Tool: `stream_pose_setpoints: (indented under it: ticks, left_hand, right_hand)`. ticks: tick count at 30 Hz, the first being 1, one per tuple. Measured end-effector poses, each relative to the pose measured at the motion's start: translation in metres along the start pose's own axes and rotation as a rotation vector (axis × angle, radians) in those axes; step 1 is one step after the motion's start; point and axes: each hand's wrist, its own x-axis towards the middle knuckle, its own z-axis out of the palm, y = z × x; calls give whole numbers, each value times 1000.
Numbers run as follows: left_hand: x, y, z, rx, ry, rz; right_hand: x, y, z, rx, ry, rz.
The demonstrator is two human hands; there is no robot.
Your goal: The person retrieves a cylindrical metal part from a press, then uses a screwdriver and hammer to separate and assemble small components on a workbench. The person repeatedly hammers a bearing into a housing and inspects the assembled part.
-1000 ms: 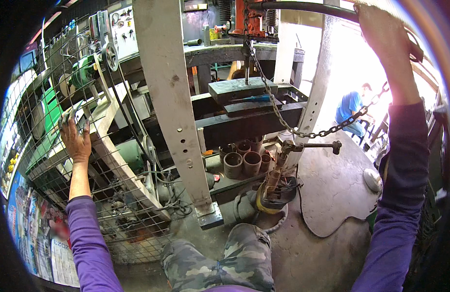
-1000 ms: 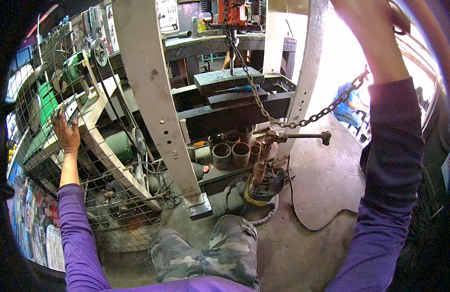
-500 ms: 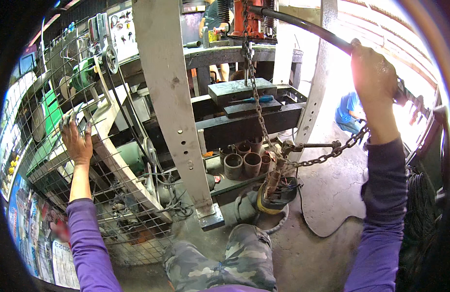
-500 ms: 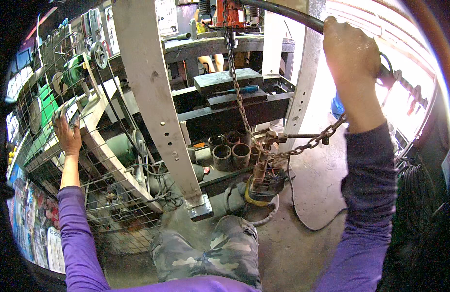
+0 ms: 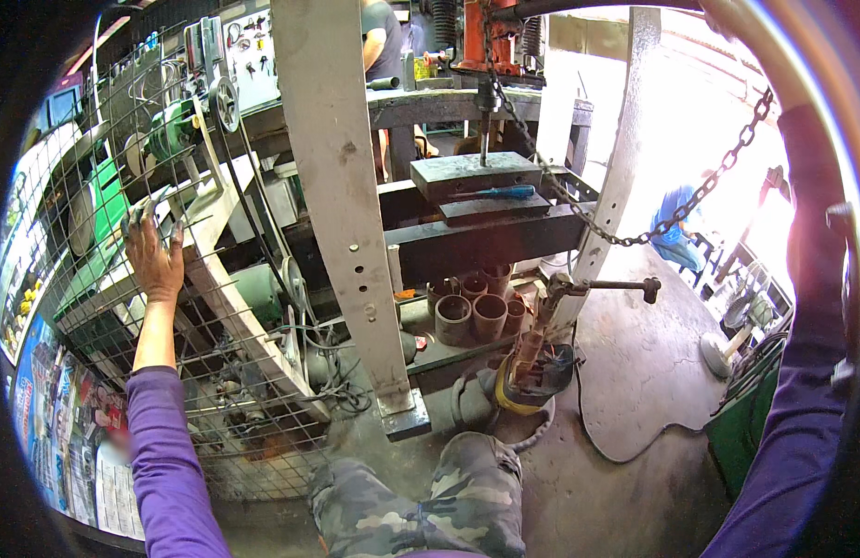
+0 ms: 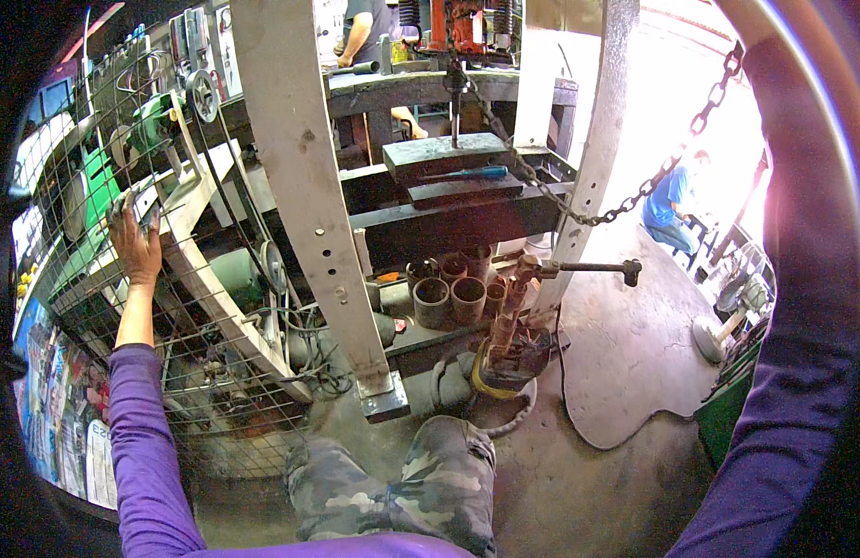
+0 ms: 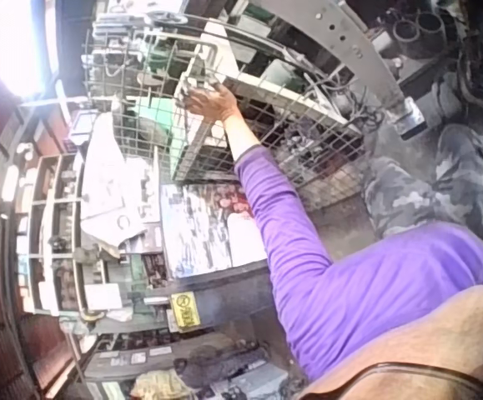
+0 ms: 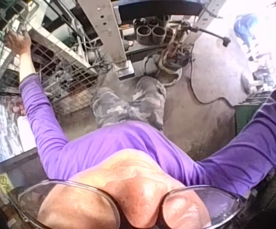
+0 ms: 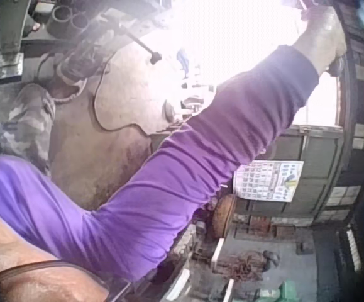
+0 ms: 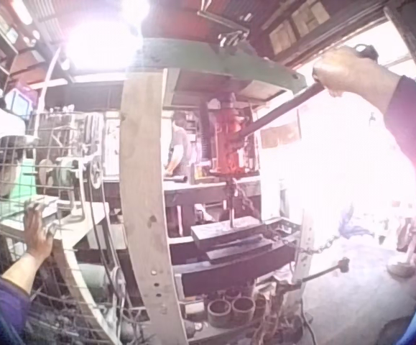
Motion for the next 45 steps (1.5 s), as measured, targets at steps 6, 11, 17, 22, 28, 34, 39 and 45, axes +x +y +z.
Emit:
stream_pose_setpoints:
  ticks: [6, 11, 17, 22, 28, 34, 39, 45]
  left_hand:
    - [2, 0, -1, -51, 105, 49]
    - [5, 6, -8, -28, 76, 30]
    - [7, 7, -11, -54, 51, 15]
    - [8, 8, -15, -61, 73, 25]
    - [8, 8, -15, -69, 87, 30]
    - [9, 8, -16, -63, 77, 22]
    - [10, 11, -21, -107, 77, 35]
    - [9, 12, -19, -93, 99, 30]
  right_hand:
    - [14, 18, 106, -77, 110, -33]
    - [26, 29, 126, -62, 226, -110]
    - [16, 17, 107, -99, 120, -101]
    - [8, 10, 95, -171, 92, -88]
    - [-29, -6, 97, -150, 43, -16]
    - [-66, -29, 98, -55, 174, 37]
    - [-94, -49, 100, 91, 88, 111]
    - [-97, -54, 99, 70, 12, 132]
